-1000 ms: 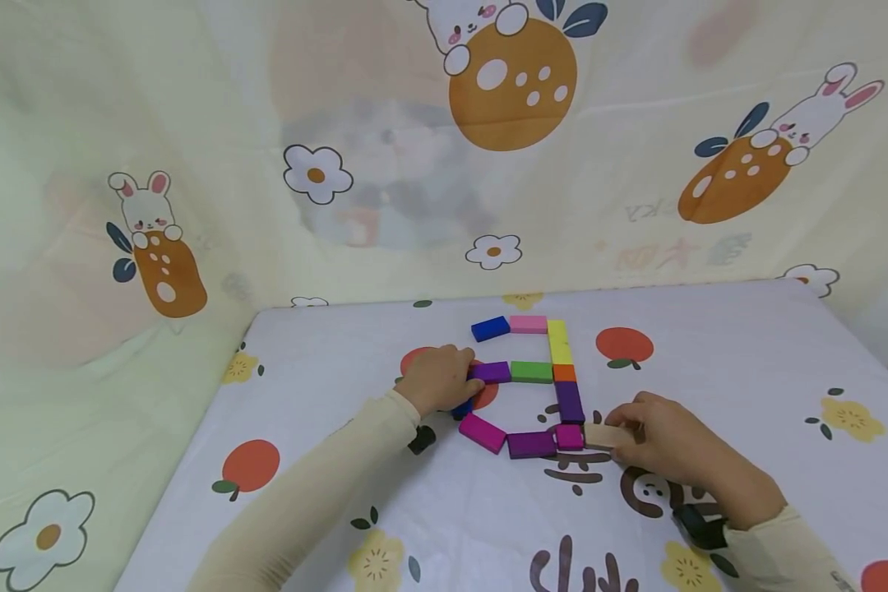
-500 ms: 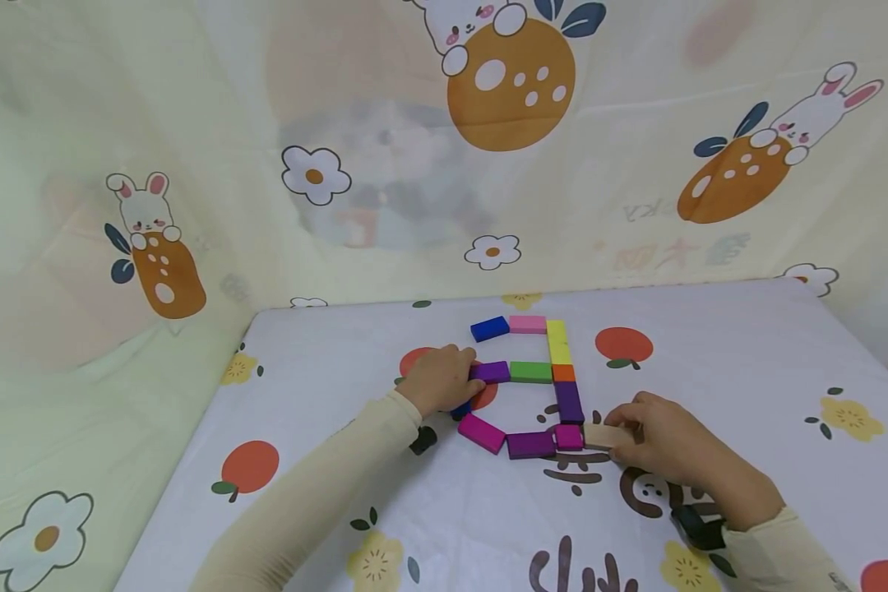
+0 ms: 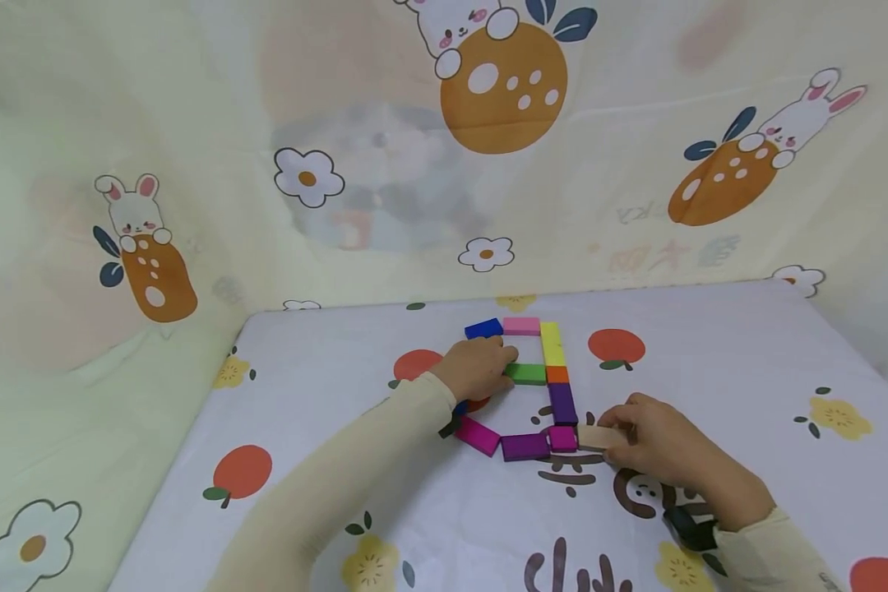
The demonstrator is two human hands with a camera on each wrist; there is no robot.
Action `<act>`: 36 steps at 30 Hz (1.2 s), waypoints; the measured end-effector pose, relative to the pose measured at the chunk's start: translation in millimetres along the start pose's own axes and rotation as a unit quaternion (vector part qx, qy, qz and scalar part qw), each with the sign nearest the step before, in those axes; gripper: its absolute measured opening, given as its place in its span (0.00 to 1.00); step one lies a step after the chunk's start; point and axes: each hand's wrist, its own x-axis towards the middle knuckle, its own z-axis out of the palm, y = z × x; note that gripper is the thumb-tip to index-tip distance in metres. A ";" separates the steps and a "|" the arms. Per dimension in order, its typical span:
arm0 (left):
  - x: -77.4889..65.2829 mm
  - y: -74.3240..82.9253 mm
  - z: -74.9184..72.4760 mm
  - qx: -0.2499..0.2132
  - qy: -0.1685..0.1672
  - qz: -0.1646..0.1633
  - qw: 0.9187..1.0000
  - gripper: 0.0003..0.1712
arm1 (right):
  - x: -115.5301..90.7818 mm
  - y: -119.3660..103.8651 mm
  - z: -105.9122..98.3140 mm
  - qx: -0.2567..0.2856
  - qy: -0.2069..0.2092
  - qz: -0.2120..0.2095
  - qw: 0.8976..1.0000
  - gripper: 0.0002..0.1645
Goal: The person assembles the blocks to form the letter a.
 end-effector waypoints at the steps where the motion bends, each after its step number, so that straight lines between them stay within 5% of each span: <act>1: 0.7 0.4 1.0 0.004 0.001 -0.001 1.000 0.24 | 0.5 -0.7 0.4 -0.002 0.000 0.001 1.000 0.19; 19: -0.5 5.3 -2.1 -0.013 0.008 -0.009 1.000 0.25 | 1.0 -2.5 2.5 0.002 0.000 0.013 1.000 0.20; 22: -8.4 17.9 -8.2 -0.016 0.016 0.020 1.000 0.25 | 0.9 -3.0 2.1 0.004 -0.002 0.015 1.000 0.21; 28: -21.8 56.6 -13.2 -0.019 -0.008 0.138 0.990 0.25 | 0.0 -2.3 1.4 0.005 -0.002 0.009 1.000 0.21; 36: -15.3 73.0 -13.1 0.018 -0.045 0.140 0.989 0.38 | -0.5 2.7 1.7 0.008 0.006 -0.008 1.000 0.19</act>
